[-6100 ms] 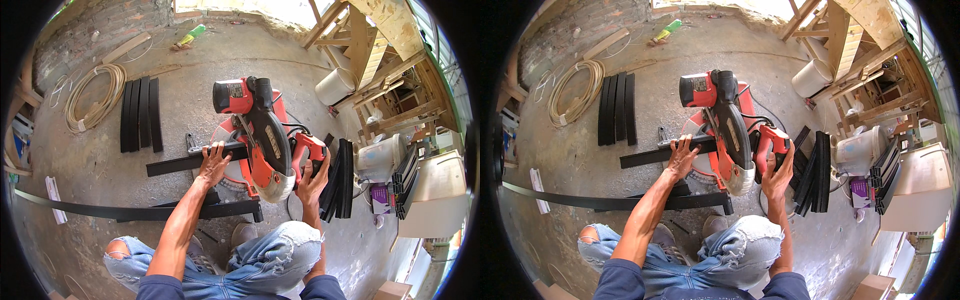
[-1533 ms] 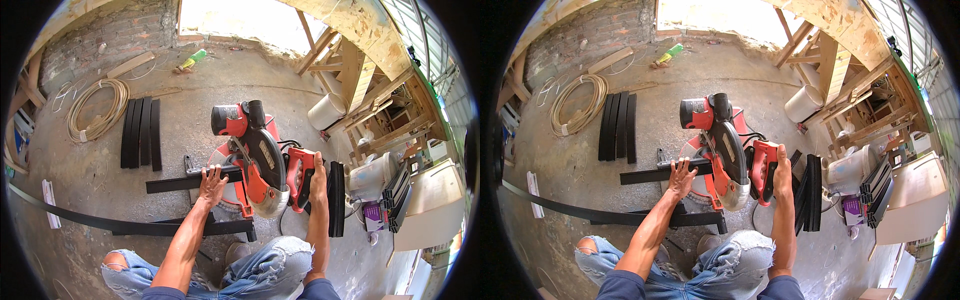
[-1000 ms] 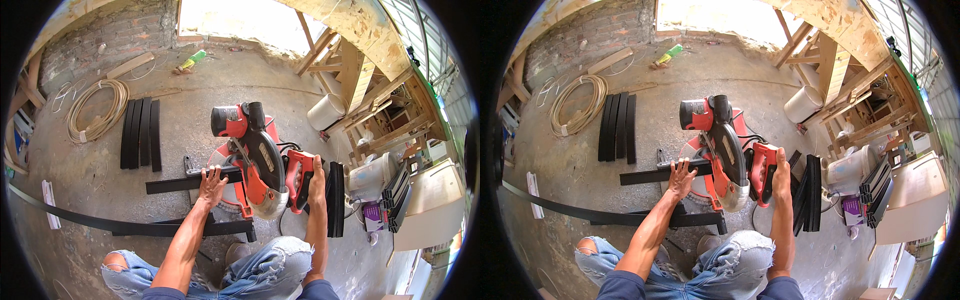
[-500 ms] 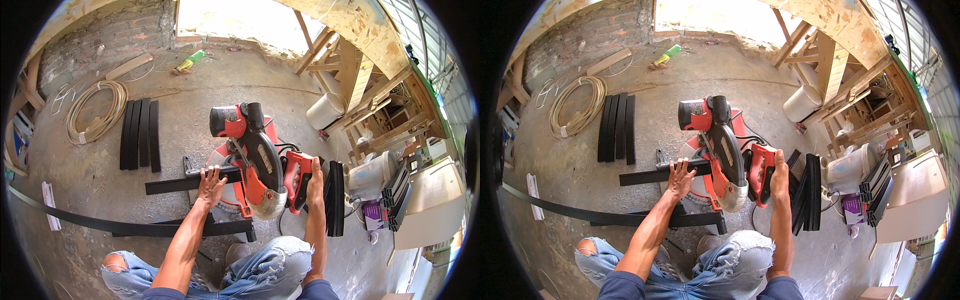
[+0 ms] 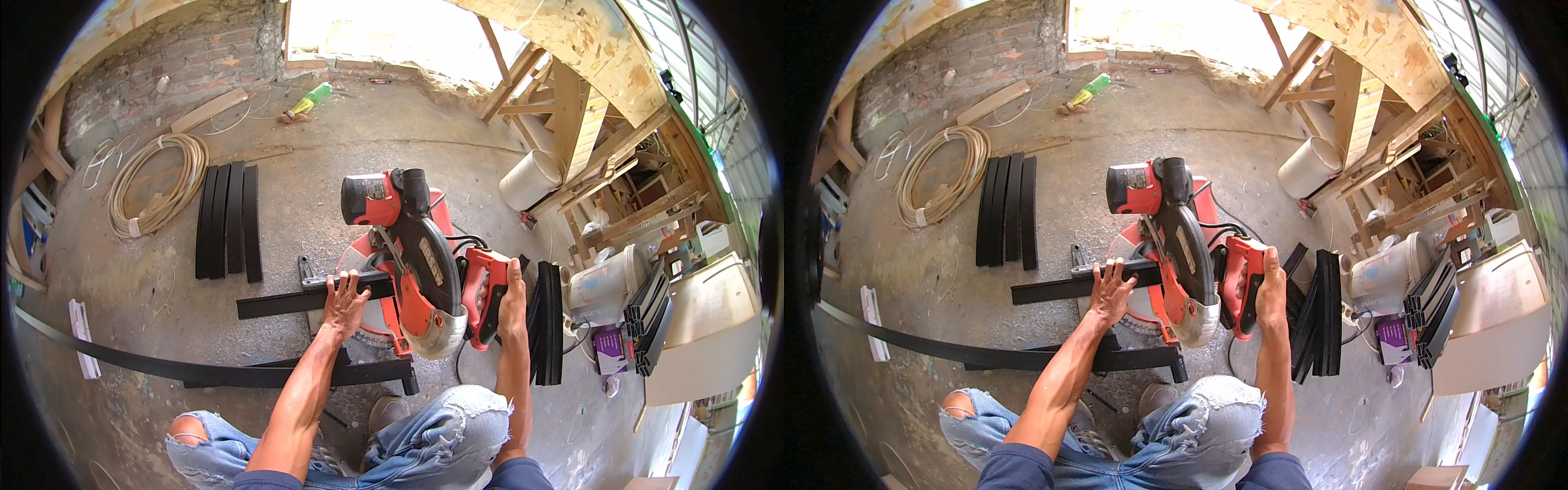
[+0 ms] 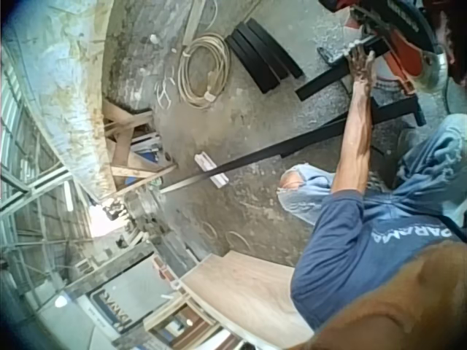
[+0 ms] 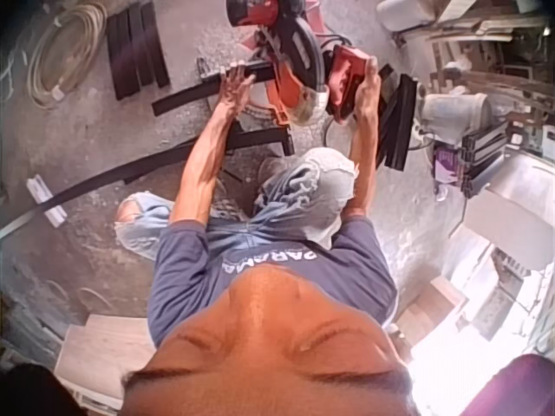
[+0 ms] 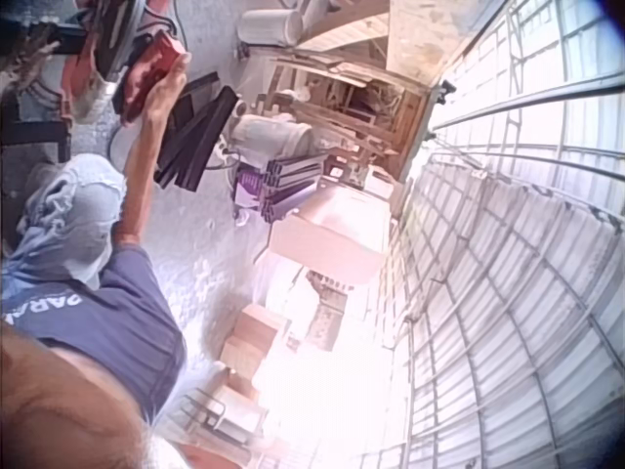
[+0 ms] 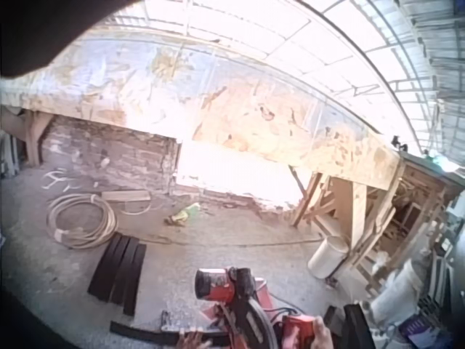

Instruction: The person measures and cuts metal strips using a tape measure and a miter saw.

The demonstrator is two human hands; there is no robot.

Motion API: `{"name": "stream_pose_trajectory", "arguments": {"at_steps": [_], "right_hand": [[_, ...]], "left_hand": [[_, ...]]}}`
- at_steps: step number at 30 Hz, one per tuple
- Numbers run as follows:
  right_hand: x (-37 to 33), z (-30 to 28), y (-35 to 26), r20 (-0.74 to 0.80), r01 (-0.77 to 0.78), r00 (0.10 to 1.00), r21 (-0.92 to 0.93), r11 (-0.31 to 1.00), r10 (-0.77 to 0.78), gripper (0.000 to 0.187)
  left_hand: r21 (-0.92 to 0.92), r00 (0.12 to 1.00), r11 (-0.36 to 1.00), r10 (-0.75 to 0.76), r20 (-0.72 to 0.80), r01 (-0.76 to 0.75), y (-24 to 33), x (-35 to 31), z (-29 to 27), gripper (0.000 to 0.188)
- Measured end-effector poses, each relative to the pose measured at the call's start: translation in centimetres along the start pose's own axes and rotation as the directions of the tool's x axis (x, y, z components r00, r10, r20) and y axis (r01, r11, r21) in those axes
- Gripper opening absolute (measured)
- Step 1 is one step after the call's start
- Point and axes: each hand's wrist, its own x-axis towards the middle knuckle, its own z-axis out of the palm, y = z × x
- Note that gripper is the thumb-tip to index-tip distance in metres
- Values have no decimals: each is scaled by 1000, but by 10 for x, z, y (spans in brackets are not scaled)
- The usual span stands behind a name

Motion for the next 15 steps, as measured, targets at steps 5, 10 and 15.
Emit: {"name": "stream_pose_trajectory", "arguments": {"at_steps": [5,10,15], "right_hand": [[0,-2,3,11,-5,1000,11,1000,4,72],[-1,-2,3,3,-11,1000,25,1000,11,71],[0,-4,7,10,-13,1000,29,999,13,72]], "left_hand": [[11,1000,1000,4,-17,-3,0,0,2,39],[17,1000,1000,8,-26,-7,-1,-1,2,39],[23,1000,1000,10,-18,-9,0,0,3,40]]}}
